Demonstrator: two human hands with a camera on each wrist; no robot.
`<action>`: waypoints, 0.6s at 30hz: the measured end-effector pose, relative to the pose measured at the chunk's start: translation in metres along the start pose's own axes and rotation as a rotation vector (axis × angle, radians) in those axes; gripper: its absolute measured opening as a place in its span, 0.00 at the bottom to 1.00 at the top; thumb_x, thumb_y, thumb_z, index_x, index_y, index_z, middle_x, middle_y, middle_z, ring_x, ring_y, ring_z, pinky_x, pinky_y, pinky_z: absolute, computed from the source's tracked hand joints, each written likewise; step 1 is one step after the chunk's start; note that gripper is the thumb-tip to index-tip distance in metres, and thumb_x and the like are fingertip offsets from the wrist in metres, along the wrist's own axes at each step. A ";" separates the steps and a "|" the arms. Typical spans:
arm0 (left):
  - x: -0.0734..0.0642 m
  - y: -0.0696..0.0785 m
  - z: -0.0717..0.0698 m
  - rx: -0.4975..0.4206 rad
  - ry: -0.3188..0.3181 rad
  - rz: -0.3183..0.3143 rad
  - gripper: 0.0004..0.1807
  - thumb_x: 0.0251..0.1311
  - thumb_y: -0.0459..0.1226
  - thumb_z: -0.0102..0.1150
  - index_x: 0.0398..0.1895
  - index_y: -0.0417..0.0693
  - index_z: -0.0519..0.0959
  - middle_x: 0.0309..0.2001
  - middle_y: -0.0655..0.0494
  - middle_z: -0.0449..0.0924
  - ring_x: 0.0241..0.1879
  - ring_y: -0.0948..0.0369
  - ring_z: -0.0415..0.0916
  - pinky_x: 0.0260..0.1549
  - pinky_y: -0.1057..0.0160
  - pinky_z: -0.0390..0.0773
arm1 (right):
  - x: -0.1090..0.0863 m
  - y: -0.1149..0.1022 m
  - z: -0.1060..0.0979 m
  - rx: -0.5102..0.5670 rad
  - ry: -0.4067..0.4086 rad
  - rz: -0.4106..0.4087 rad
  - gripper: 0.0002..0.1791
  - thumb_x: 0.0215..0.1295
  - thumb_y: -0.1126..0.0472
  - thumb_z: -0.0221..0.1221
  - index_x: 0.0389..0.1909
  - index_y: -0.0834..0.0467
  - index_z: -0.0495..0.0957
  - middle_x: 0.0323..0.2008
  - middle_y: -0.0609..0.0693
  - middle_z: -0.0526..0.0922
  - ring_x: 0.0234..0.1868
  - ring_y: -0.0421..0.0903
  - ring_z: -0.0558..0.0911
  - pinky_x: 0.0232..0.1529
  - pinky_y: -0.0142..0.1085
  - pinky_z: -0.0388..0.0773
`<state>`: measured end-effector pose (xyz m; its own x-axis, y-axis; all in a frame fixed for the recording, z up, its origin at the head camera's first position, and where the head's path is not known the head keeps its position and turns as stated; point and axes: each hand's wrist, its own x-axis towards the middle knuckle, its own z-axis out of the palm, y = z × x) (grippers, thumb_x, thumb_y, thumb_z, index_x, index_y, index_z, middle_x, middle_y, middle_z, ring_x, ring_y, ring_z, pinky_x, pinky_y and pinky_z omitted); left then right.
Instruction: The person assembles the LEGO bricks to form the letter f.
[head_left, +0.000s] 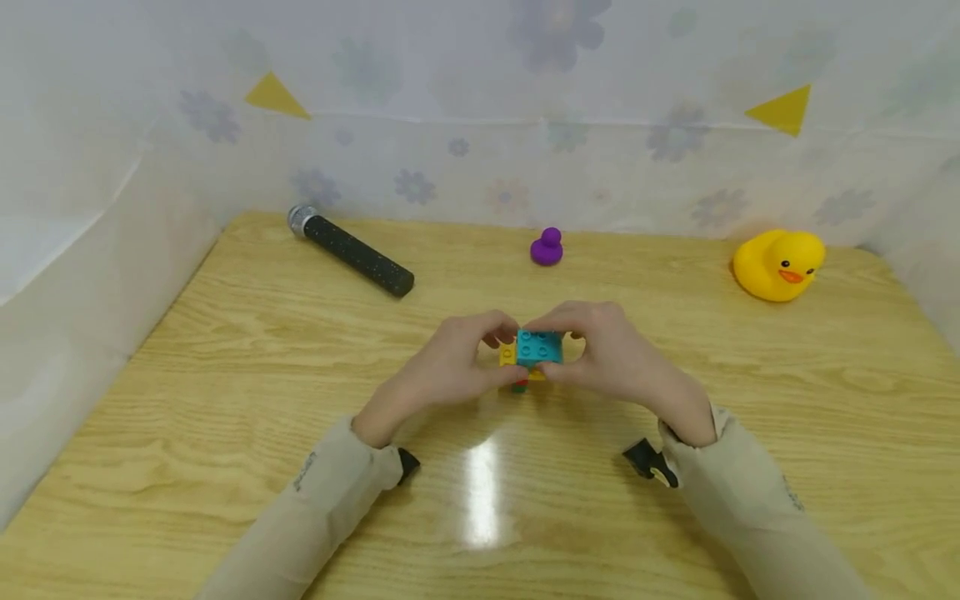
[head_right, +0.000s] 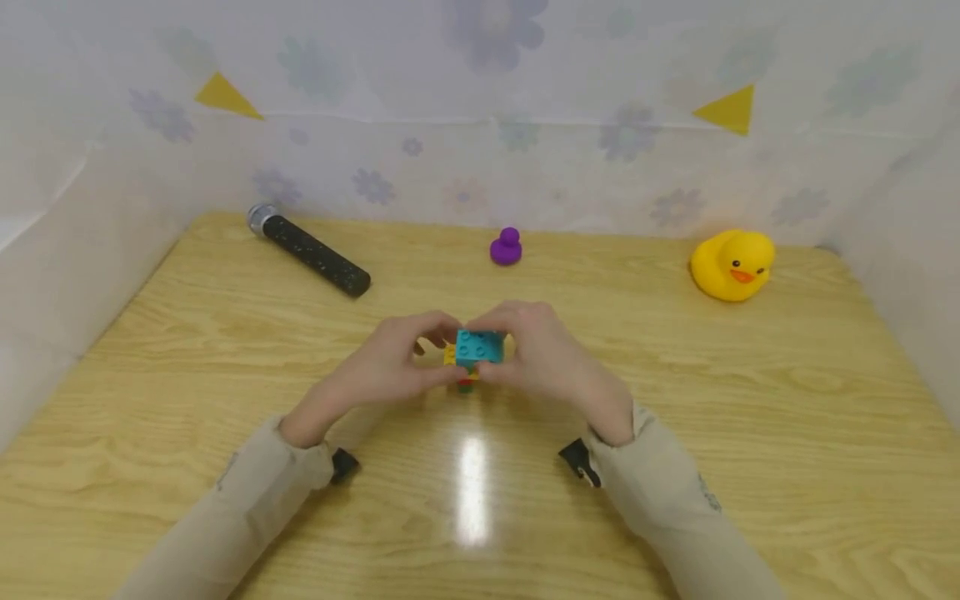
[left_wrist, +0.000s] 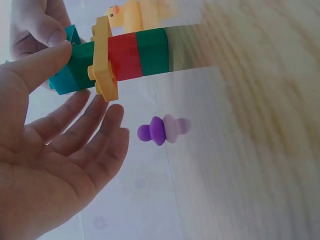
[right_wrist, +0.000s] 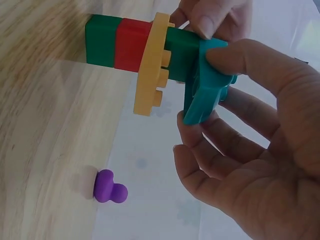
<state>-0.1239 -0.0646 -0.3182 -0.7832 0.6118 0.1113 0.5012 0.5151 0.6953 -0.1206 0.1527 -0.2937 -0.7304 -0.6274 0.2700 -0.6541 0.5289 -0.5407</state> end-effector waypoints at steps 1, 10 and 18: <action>0.000 -0.001 0.000 -0.009 0.009 0.010 0.20 0.57 0.40 0.67 0.51 0.43 0.76 0.45 0.54 0.80 0.45 0.58 0.76 0.46 0.59 0.76 | 0.000 0.000 0.000 0.000 -0.006 0.006 0.19 0.50 0.68 0.69 0.46 0.62 0.83 0.39 0.51 0.85 0.36 0.43 0.80 0.35 0.46 0.77; 0.000 -0.001 -0.001 -0.027 0.047 0.052 0.18 0.59 0.42 0.66 0.51 0.47 0.78 0.44 0.58 0.82 0.45 0.61 0.77 0.48 0.57 0.74 | 0.001 0.000 0.000 0.005 0.000 0.014 0.19 0.50 0.68 0.68 0.47 0.62 0.83 0.39 0.51 0.85 0.35 0.44 0.80 0.35 0.46 0.77; 0.002 -0.003 -0.001 -0.011 0.066 0.045 0.16 0.59 0.41 0.65 0.49 0.46 0.78 0.43 0.56 0.82 0.43 0.60 0.78 0.46 0.56 0.77 | 0.000 0.006 -0.002 0.026 0.027 0.010 0.16 0.51 0.66 0.70 0.43 0.60 0.82 0.38 0.47 0.85 0.39 0.45 0.81 0.44 0.49 0.75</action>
<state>-0.1272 -0.0654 -0.3193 -0.7827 0.5930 0.1887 0.5325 0.4813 0.6963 -0.1248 0.1570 -0.2951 -0.7420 -0.6063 0.2862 -0.6419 0.5193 -0.5641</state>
